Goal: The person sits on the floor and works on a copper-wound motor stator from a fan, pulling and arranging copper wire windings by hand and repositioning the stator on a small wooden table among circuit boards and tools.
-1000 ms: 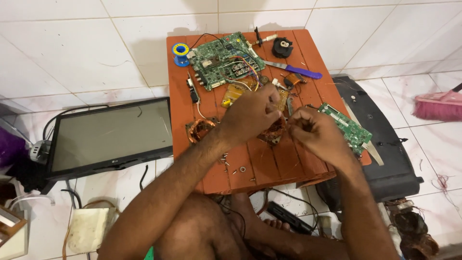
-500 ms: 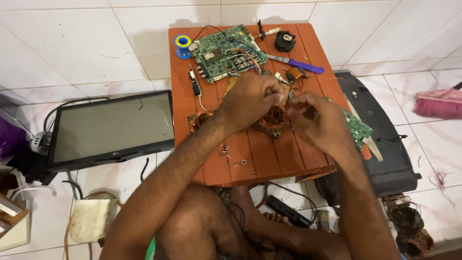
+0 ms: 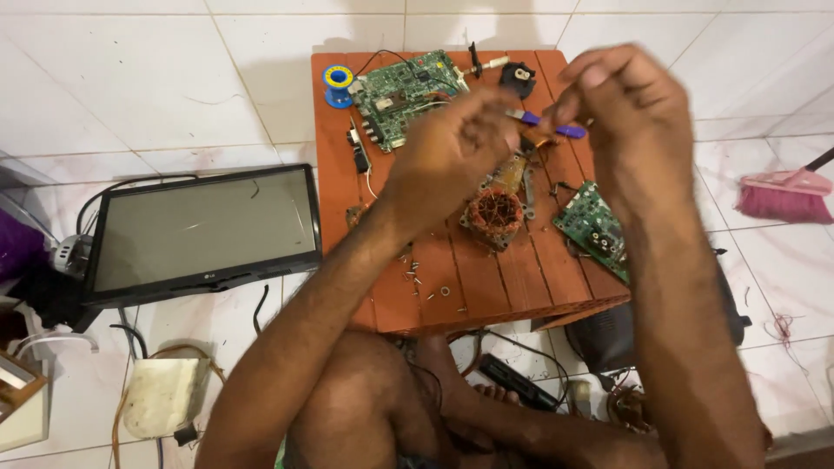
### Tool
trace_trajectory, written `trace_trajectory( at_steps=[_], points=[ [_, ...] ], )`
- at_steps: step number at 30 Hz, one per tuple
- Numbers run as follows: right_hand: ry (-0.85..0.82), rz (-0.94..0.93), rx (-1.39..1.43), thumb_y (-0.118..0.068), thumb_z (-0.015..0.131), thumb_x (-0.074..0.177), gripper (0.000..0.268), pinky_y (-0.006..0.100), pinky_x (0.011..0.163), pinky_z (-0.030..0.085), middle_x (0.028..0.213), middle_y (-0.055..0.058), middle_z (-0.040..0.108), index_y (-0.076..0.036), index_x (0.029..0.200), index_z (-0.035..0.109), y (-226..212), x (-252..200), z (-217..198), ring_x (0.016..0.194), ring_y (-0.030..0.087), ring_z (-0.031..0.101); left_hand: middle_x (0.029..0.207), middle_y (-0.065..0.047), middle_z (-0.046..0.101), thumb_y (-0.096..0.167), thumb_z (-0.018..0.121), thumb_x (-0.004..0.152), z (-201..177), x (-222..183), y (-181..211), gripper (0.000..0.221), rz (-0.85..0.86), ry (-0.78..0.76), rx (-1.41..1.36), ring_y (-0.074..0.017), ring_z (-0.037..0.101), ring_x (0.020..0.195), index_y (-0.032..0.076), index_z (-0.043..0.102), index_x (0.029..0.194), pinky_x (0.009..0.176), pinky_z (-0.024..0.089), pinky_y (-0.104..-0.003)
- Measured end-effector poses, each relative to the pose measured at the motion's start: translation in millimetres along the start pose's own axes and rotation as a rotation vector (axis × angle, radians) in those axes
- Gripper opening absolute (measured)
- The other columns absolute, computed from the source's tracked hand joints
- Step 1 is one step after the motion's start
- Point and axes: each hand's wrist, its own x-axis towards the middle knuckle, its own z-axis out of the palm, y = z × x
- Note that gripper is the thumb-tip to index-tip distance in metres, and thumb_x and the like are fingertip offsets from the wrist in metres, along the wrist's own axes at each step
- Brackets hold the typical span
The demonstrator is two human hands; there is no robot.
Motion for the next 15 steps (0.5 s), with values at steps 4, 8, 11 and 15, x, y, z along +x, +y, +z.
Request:
trace_trajectory(
  at_steps=[4,8,11,15],
  points=[
    [0.076,-0.063,0.219,-0.015,0.064,0.110,0.006,0.029,0.080,0.063,0.082,0.000,0.063,-0.010,0.110,0.068,-28.7,11.9,1.4,0.072,0.011,0.063,0.075,-0.001,0.066,0.044,0.059,0.088,8.0,-7.3,-12.4,0.053,-0.190,-0.304,0.258,-0.0119,0.058,0.059,0.008,0.068,0.126,0.052,0.041,-0.028],
    [0.100,-0.089,0.312,-0.015,0.068,0.112,0.010,0.029,0.077,0.062,0.081,0.003,0.065,-0.009,0.104,0.071,-48.1,16.0,-2.1,0.068,0.015,0.063,0.072,-0.002,0.077,0.028,0.059,0.090,23.6,-7.5,-13.4,0.029,-0.147,-0.337,0.301,-0.0168,0.065,0.054,0.008,0.079,0.096,0.054,0.048,-0.032],
    [0.069,-0.192,0.283,-0.010,0.069,0.116,0.009,0.032,0.081,0.064,0.086,0.002,0.065,-0.012,0.109,0.072,-59.8,11.0,-1.6,0.078,0.014,0.065,0.069,-0.006,0.072,0.039,0.050,0.089,19.8,-4.5,-24.0,0.044,-0.140,-0.282,0.013,-0.0140,0.064,0.059,0.002,0.075,0.088,0.056,0.048,-0.027],
    [0.060,-0.222,0.200,-0.017,0.065,0.119,0.008,0.031,0.091,0.066,0.089,0.003,0.063,-0.011,0.119,0.069,-61.5,0.7,-5.1,0.080,0.013,0.064,0.071,-0.004,0.069,0.031,0.055,0.094,11.3,-5.3,-15.6,0.033,-0.264,-0.164,-0.072,-0.0087,0.058,0.058,0.004,0.071,0.085,0.052,0.043,-0.023]
  ],
)
